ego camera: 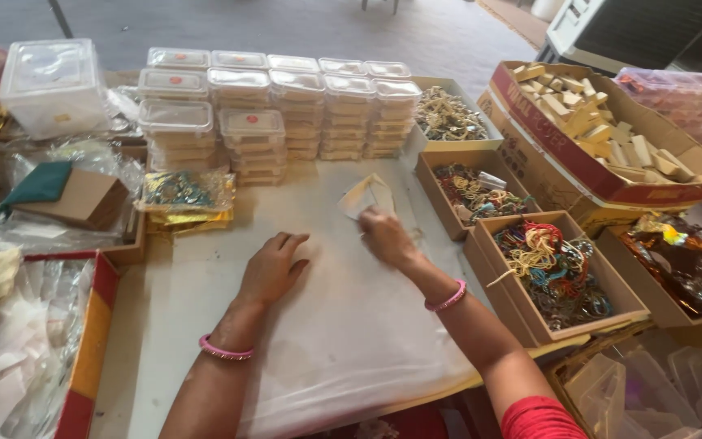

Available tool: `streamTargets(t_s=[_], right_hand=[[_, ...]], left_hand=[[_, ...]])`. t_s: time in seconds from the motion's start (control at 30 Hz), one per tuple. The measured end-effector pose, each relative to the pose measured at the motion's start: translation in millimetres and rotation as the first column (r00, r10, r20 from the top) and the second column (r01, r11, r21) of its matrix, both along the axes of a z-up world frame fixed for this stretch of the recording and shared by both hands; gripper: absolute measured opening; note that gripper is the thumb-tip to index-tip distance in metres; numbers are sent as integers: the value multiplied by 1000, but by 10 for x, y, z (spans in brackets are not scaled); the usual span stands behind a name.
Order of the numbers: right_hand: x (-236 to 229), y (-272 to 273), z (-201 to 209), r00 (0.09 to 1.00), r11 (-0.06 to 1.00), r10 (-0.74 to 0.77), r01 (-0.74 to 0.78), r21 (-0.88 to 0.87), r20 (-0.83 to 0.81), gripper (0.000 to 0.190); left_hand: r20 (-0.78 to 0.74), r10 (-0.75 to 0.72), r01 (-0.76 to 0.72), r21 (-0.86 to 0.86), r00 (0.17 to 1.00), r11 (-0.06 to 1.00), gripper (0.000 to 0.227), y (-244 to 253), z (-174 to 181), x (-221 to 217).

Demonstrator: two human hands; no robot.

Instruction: The person cleans a gold-colored necklace with a white cloth, then places it into a small plastic bag. They wrap the bagged necklace in a beige fabric pouch, tie the pouch closed, and place it into a clear plastic container. The person repeats this process with a second necklace.

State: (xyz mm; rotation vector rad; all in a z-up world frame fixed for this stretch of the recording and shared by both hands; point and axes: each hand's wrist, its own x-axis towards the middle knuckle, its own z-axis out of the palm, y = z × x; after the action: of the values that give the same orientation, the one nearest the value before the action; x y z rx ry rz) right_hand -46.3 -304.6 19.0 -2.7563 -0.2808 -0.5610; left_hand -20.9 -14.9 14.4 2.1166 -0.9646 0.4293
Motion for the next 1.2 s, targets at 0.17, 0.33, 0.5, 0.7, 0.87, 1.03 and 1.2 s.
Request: streamTargets(t_s=[0.17, 0.33, 0.5, 0.7, 0.87, 1.03, 1.2], right_hand=[[20, 401, 149, 973, 962, 227, -232, 141, 53, 21], [420, 221, 26, 966, 990, -40, 73, -122, 254, 51], [776, -282, -588, 933, 927, -348, 357, -114, 92, 40], [393, 421, -288, 902, 979, 179, -202, 17, 392, 38], [131, 953, -163, 874, 878, 479, -478, -35, 82, 46], [297, 689, -342, 947, 946, 321, -320, -62, 19, 52], [378, 518, -510, 998, 998, 56, -56, -7, 32, 56]], left_hand=[[8, -18, 18, -14, 1000, 1000, 38, -53, -240, 113], [28, 19, -22, 117, 999, 993, 11, 50, -411, 242], [-44, 146, -135, 199, 988, 971, 33, 159, -155, 175], [-224, 244, -185, 257, 944, 949, 43, 244, -191, 333], [-317, 201, -118, 263, 927, 958, 42, 333, -230, 361], [-349, 171, -65, 295, 921, 953, 39, 367, -224, 367], [-286, 233, -104, 403, 930, 909, 19, 277, -198, 288]])
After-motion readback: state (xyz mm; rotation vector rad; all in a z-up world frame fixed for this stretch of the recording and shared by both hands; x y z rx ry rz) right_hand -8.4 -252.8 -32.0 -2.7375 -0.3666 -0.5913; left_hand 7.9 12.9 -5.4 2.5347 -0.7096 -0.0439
